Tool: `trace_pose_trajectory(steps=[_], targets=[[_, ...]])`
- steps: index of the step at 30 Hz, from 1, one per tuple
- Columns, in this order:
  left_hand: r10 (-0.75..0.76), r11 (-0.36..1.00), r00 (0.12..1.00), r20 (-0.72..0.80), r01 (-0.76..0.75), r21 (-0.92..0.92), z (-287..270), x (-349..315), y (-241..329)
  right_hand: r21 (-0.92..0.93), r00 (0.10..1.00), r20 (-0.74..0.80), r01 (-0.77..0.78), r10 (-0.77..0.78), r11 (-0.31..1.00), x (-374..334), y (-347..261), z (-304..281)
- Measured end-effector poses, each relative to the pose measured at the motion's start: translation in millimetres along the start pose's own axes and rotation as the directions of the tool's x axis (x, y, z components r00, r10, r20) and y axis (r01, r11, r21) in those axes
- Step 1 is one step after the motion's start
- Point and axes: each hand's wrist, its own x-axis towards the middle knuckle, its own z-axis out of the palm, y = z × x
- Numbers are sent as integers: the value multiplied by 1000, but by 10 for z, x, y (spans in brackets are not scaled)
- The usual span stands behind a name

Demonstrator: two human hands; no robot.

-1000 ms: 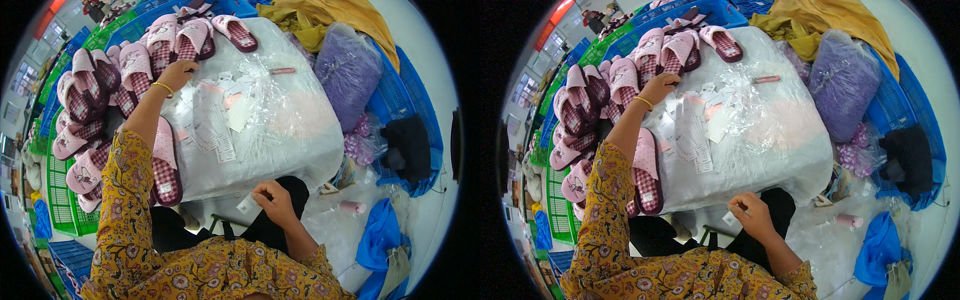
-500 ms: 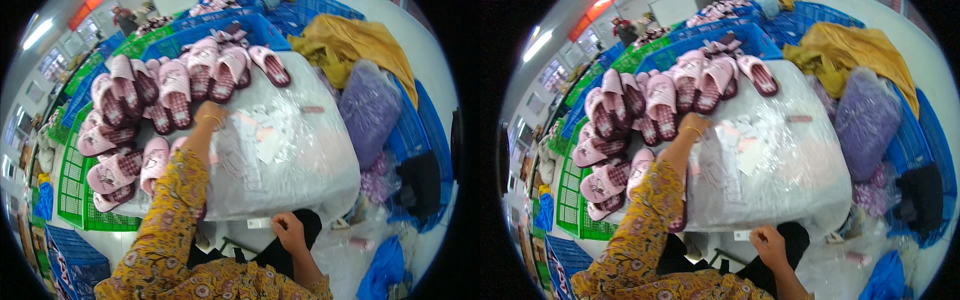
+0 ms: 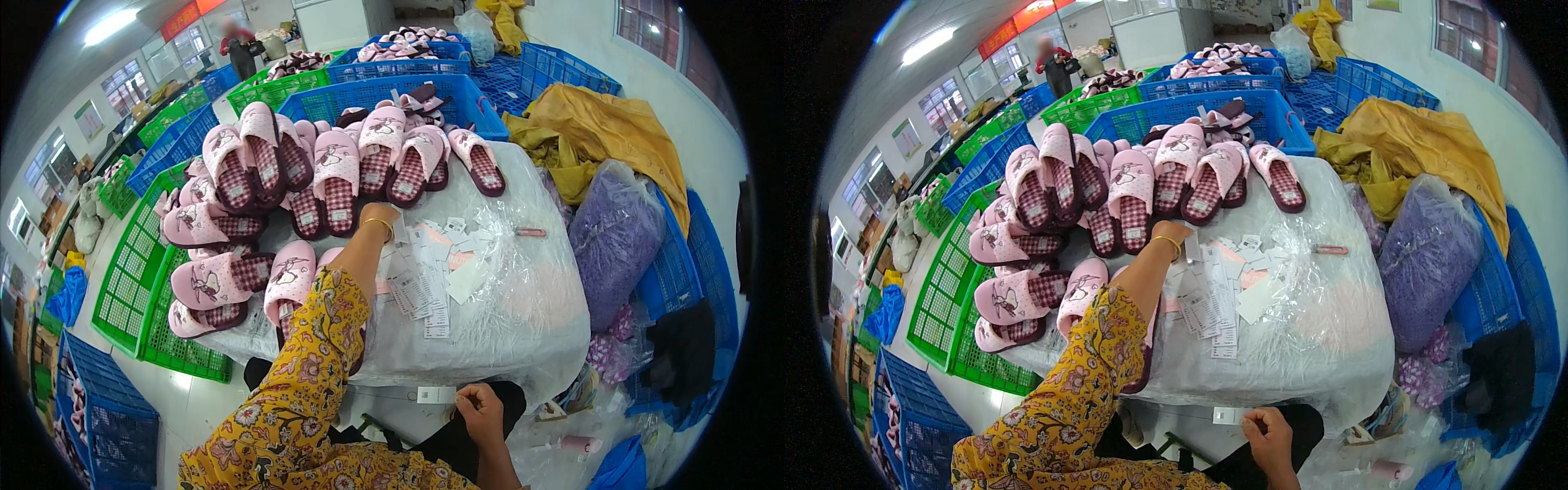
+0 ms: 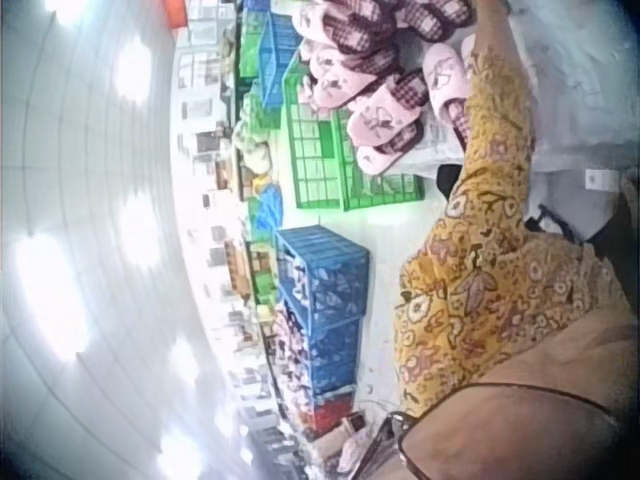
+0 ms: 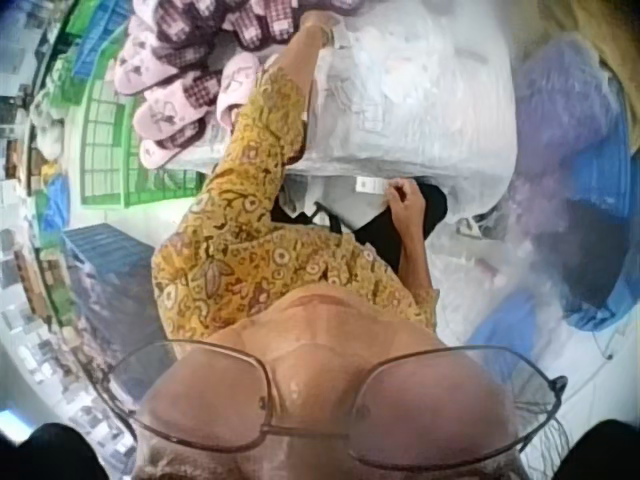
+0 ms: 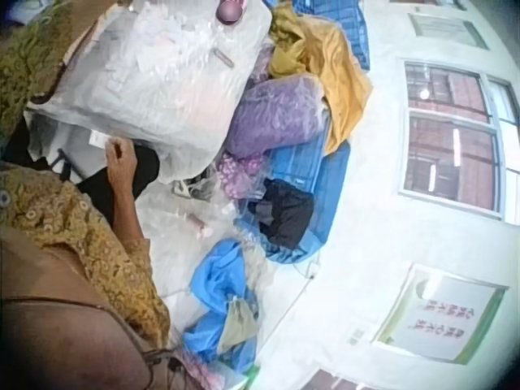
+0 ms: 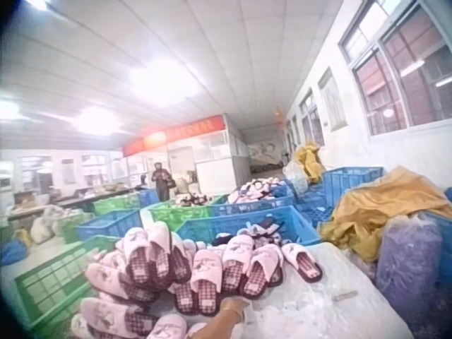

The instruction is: The person sits on the floor and repeatedly picks up pairs of pink slippers, attaches small white labels to them by hand, and places them into a green crate. The process is repeated for multiple pairs.

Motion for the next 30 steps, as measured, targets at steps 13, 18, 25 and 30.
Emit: trace_pose_trajectory(steps=[13,18,25,30], targets=[[482,526,864,-148,-420,-740,-804,-1660,135,-113,987,47,156,-152,981,-34,-374,302],[602,348,785,-143,-420,-838,-767,-2537,-50,-87,959,-45,275,-280,957,57,-594,388],[580,393,812,-57,-341,-854,-664,-3487,-404,288,980,-30,197,-196,937,238,-1238,696],[588,395,807,-56,-346,-851,-658,-3650,-513,295,984,-48,176,-170,939,316,-1272,888]])
